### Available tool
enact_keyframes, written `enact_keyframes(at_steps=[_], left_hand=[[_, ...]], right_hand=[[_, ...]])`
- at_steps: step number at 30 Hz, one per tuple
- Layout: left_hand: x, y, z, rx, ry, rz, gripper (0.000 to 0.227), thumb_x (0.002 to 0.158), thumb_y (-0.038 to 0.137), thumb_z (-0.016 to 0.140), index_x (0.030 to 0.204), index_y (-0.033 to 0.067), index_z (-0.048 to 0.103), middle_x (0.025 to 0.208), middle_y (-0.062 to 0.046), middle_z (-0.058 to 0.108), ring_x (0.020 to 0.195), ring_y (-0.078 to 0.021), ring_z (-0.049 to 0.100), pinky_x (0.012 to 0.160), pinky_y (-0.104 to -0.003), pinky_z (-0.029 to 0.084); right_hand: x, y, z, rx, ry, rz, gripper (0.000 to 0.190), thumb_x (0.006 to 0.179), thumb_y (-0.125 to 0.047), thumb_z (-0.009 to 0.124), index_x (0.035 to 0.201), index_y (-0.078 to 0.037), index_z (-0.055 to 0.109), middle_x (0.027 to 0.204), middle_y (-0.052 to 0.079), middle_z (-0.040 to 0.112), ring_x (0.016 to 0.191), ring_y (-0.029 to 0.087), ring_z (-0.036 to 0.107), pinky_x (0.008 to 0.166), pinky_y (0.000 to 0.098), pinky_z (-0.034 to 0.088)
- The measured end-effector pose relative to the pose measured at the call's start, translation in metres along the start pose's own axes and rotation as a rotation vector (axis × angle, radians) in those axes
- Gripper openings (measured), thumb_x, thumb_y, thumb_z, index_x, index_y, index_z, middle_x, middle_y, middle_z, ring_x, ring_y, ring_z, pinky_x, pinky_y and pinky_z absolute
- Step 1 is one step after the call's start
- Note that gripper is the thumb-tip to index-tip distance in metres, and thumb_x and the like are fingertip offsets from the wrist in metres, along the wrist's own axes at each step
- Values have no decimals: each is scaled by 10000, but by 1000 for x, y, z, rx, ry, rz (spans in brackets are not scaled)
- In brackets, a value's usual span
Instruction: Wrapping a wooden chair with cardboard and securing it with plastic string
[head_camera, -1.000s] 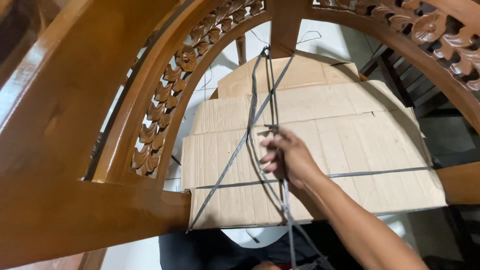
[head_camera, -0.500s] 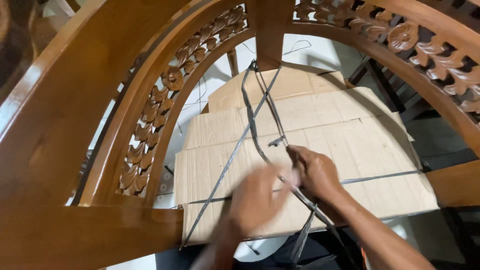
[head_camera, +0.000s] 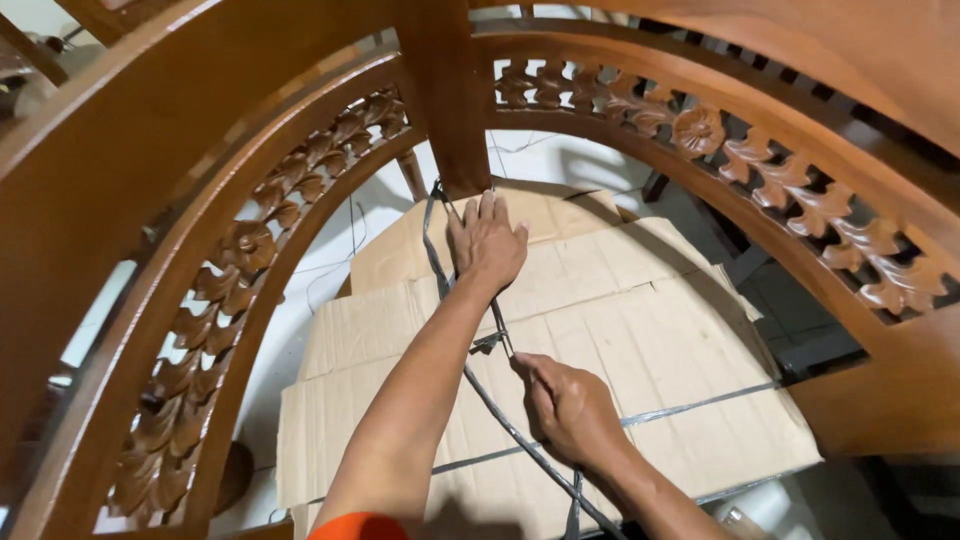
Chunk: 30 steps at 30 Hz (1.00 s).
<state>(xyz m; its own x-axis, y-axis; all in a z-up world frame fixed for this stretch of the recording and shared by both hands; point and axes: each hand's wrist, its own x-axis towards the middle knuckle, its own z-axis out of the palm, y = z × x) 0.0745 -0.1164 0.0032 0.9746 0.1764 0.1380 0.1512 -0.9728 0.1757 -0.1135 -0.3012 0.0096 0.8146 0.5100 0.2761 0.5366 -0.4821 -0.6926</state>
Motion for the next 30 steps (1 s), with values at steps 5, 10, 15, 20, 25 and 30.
enact_keyframes(at_steps=[5, 10, 15, 20, 25, 30], left_hand=[[1, 0, -2, 244, 78, 95, 468, 1021, 436, 355, 1341, 151, 543, 1413, -55, 535, 1216, -284, 496, 1002, -567, 280], [0, -17, -36, 55, -5, 108, 604, 989, 509, 404, 1414, 100, 532, 1485, -108, 542, 1319, -306, 513, 1137, -588, 165], [11, -61, -36, 97, 202, 57, 118, 922, 76, 503, 961, 134, 599, 845, -64, 696, 750, -265, 639, 899, -455, 390], [39, -94, 0, -85, 304, 33, 298, 811, -148, 471, 919, 89, 614, 865, -101, 674, 724, -345, 603, 783, -459, 426], [30, -94, -12, -295, 318, -118, 138, 940, -56, 483, 964, 62, 550, 930, -146, 641, 748, -366, 607, 674, -517, 495], [38, -119, -27, -261, 156, -58, 261, 868, 43, 513, 1078, 145, 629, 1004, -160, 698, 908, -427, 639, 771, -581, 474]], right_hand=[[-1, -2, 1, -4, 21, -46, 392, 929, -58, 502, 1288, -75, 659, 1208, 109, 767, 1024, 292, 764, 819, 391, 595], [1, 0, -1, 14, 42, -78, 399, 924, -38, 494, 1284, -87, 659, 1210, 106, 769, 995, 295, 775, 786, 391, 607], [2, 2, 0, 58, 20, -9, 388, 933, -53, 500, 1287, -87, 654, 1191, 102, 783, 1023, 280, 785, 837, 375, 630], [2, 3, -1, 68, 9, 40, 386, 941, -81, 496, 1291, -95, 659, 1209, 93, 779, 1033, 278, 780, 839, 365, 610], [4, -4, -5, 92, -42, 151, 339, 984, -178, 463, 1254, -135, 664, 1118, 66, 814, 930, 268, 804, 769, 350, 593], [6, -6, -6, 34, -45, 168, 320, 990, -188, 466, 1250, -170, 652, 825, 36, 774, 651, 264, 721, 628, 358, 519]])
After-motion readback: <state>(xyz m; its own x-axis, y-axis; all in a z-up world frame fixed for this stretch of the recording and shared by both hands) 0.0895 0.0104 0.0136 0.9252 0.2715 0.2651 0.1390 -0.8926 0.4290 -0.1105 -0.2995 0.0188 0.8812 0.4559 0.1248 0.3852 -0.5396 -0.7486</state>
